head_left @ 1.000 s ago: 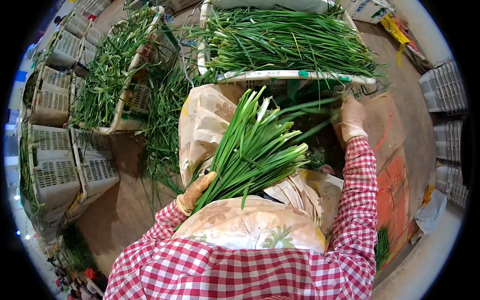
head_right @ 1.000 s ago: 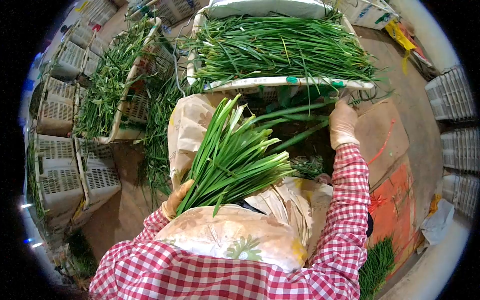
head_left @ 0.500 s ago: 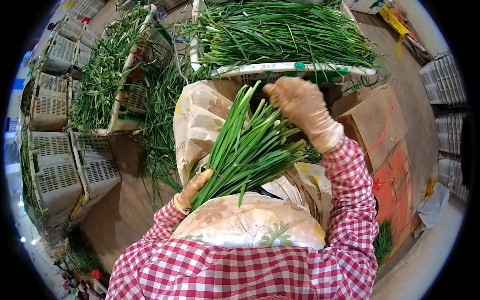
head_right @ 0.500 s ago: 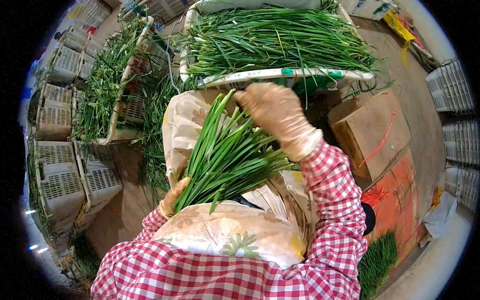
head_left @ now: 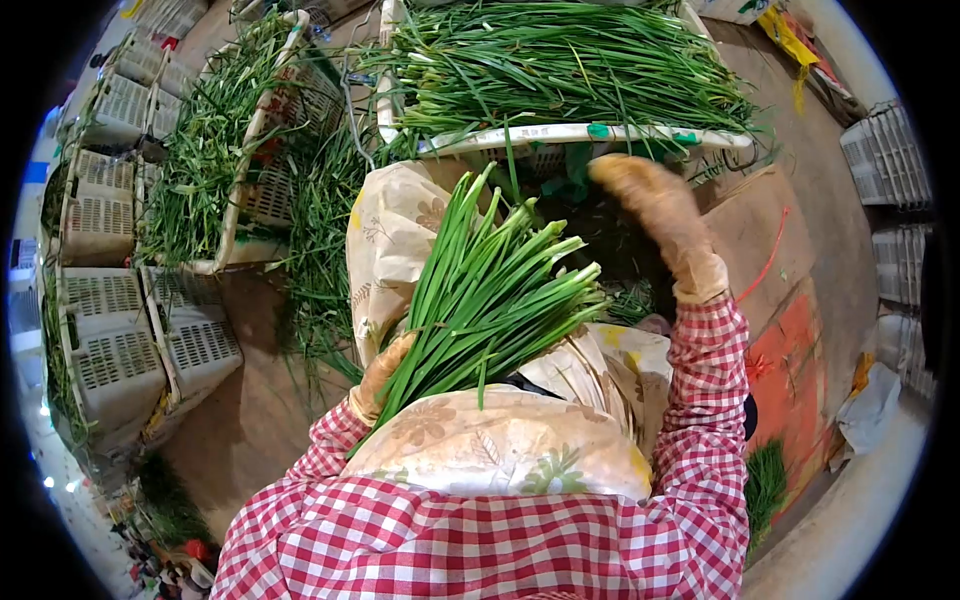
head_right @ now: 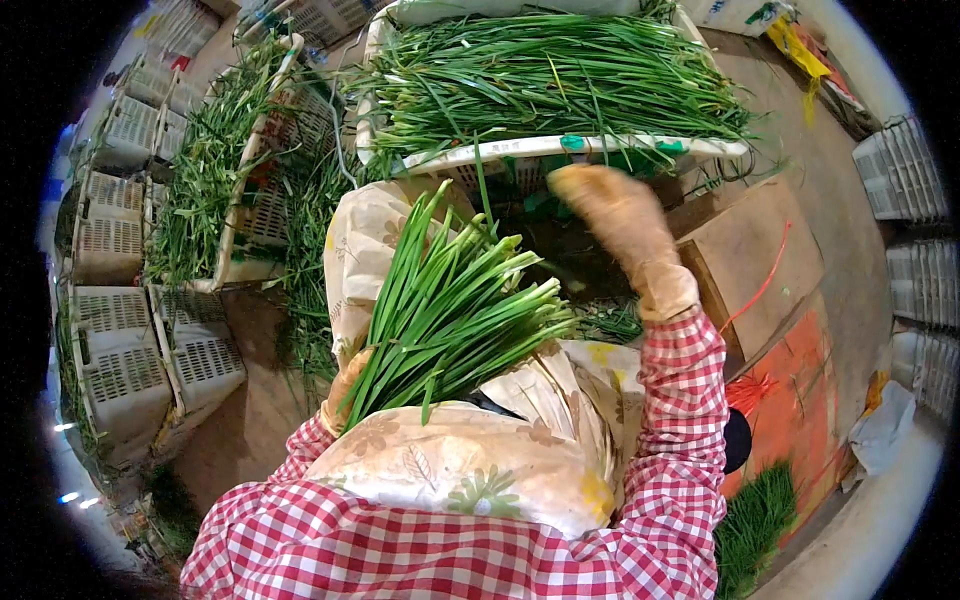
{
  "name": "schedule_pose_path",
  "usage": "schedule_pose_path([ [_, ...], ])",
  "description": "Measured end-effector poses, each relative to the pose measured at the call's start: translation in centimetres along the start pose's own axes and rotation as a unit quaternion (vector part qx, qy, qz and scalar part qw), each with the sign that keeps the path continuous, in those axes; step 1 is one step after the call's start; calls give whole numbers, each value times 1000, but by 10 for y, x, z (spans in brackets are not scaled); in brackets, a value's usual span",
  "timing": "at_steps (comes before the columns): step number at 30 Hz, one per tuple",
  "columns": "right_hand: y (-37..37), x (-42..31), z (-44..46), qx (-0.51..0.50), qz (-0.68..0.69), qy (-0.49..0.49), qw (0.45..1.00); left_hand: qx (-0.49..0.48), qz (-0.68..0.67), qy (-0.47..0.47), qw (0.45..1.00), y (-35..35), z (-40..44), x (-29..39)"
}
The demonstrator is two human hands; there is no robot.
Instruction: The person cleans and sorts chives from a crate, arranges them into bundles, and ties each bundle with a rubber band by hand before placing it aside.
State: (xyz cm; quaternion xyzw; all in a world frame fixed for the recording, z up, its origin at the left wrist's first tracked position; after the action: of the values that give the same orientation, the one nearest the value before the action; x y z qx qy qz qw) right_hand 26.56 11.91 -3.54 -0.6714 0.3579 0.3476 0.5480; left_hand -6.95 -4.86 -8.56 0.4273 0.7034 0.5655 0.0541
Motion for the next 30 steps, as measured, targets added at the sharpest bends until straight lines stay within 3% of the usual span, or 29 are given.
schedule_pose_path([
  [2,31,-21,-13,-205,84,-15,975,21,14,-12,1000,3,-2,-1],
  [4,53,-34,-17,-279,46,49,958,42,26,-19,999,2,-2,-2],
  [9,61,-35,-25,-227,178,76,954,55,86,-13,995,-6,-6,-4],
  [14,61,-31,-37,-171,133,71,974,51,75,-16,996,-2,-2,-2],
  [15,58,-28,-38,-18,-10,-105,994,49,63,-18,997,-2,-2,-2],
  [16,55,-29,-42,136,-152,-273,940,49,63,-19,997,-1,-3,-2],
  [18,40,-32,-38,252,-291,-297,874,56,61,-8,997,0,-2,-2],
  [22,-1,-1,-11,324,-442,-217,808,57,85,-18,995,-3,-4,-1],
  [23,-9,8,0,231,-598,-32,767,56,86,-15,995,-5,-5,-2],
  [24,-12,17,2,278,-608,-88,738,42,68,-24,997,-7,-6,-3],
  [26,-8,17,12,99,-500,103,854,23,53,-34,998,-8,-3,-3],
  [27,-5,5,11,-15,-345,42,938,38,72,-37,996,-9,-2,-4],
  [28,5,-4,9,-143,-146,-123,971,56,91,-42,993,-10,-3,-5],
  [30,34,-24,5,-259,57,-116,957,55,105,-55,991,-7,-3,-3],
])
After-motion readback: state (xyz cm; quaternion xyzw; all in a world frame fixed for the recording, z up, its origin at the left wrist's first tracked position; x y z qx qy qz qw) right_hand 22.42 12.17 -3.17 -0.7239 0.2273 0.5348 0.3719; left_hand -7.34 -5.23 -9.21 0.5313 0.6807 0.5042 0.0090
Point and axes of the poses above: each hand's wrist, its own z-axis towards the middle knuckle, its own y-axis out of the palm, x = y × z, the point moved 2 cm from there along z, towards the middle knuckle, and after that the axes turned 6 degrees about -z, right-handed, at the moved point
